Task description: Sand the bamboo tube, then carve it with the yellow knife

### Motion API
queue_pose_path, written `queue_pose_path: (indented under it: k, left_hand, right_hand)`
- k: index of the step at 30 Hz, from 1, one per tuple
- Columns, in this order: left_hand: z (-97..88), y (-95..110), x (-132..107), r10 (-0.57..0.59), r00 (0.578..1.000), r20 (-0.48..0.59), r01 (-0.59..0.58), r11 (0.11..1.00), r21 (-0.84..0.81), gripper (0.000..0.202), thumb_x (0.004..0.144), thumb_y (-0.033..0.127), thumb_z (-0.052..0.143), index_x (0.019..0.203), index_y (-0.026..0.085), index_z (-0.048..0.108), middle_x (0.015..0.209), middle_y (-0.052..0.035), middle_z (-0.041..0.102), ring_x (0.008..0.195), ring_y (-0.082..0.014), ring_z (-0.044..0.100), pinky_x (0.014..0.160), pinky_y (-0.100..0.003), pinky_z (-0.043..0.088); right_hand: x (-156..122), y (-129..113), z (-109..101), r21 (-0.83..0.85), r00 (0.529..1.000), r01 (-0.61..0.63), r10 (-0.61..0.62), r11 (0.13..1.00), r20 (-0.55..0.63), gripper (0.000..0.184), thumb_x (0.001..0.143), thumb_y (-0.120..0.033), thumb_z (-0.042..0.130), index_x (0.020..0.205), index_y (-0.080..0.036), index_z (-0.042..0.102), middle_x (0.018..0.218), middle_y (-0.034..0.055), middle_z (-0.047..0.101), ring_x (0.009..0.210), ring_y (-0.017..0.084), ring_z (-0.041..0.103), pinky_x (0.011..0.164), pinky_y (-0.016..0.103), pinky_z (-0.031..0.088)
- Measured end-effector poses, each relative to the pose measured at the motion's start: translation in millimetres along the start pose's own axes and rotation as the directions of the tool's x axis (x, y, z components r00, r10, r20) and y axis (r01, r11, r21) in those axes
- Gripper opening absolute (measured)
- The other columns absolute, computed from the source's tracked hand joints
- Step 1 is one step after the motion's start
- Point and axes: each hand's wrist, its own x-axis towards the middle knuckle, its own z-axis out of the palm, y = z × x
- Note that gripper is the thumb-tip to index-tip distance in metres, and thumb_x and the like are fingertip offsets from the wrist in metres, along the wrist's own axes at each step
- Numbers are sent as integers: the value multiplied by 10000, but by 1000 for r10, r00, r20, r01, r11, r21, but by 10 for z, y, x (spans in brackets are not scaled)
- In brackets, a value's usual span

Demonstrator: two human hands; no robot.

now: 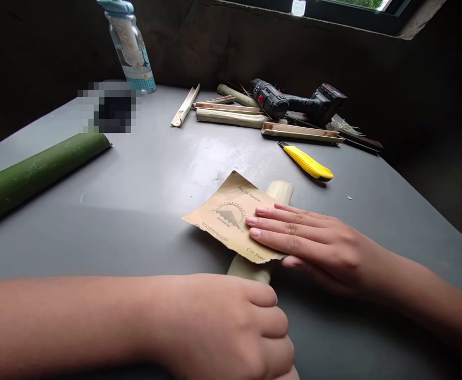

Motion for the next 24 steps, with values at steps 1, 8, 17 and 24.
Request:
queue_pose_path:
  k: [1,8,17,24]
  left_hand:
    - [0,0,1,-5,1000,-1,5,1000,-2,109,826,212,739,759,139,695,728,4,620,633,-152,442,688,-334,454]
    - [1,-11,4,-8,1000,18,8,1000,-16,94,849,224,720,795,150,699,731,8,625,645,-160,449,693,-336,450]
    - [21,-20,-1,-4,1000,-27,3,1000,-26,128,801,230,756,735,134,703,724,0,629,632,-151,448,705,-333,466]
    - [-9,-52,2,-17,1000,6,17,999,-29,85,800,202,752,787,126,715,731,5,635,630,-148,449,733,-326,469]
  right_hand:
    - [-6,9,4,-6,1000,-4,4,1000,-6,374,982,-161,467,1337,-56,519,1413,120,535,1403,203,406,1193,413,369]
    - [6,-1,13,-25,1000,-11,11,1000,2,382,974,-157,475,1344,-67,515,1415,117,533,1401,206,407,1190,418,374]
    - [11,-3,-36,-53,999,-11,13,999,35,412,965,-163,473,1371,-97,502,1420,109,526,1400,210,407,1185,425,367]
    - [12,-12,-42,-66,998,-14,18,998,52,415,963,-178,495,1367,-83,502,1434,111,512,1405,214,402,1191,425,354]
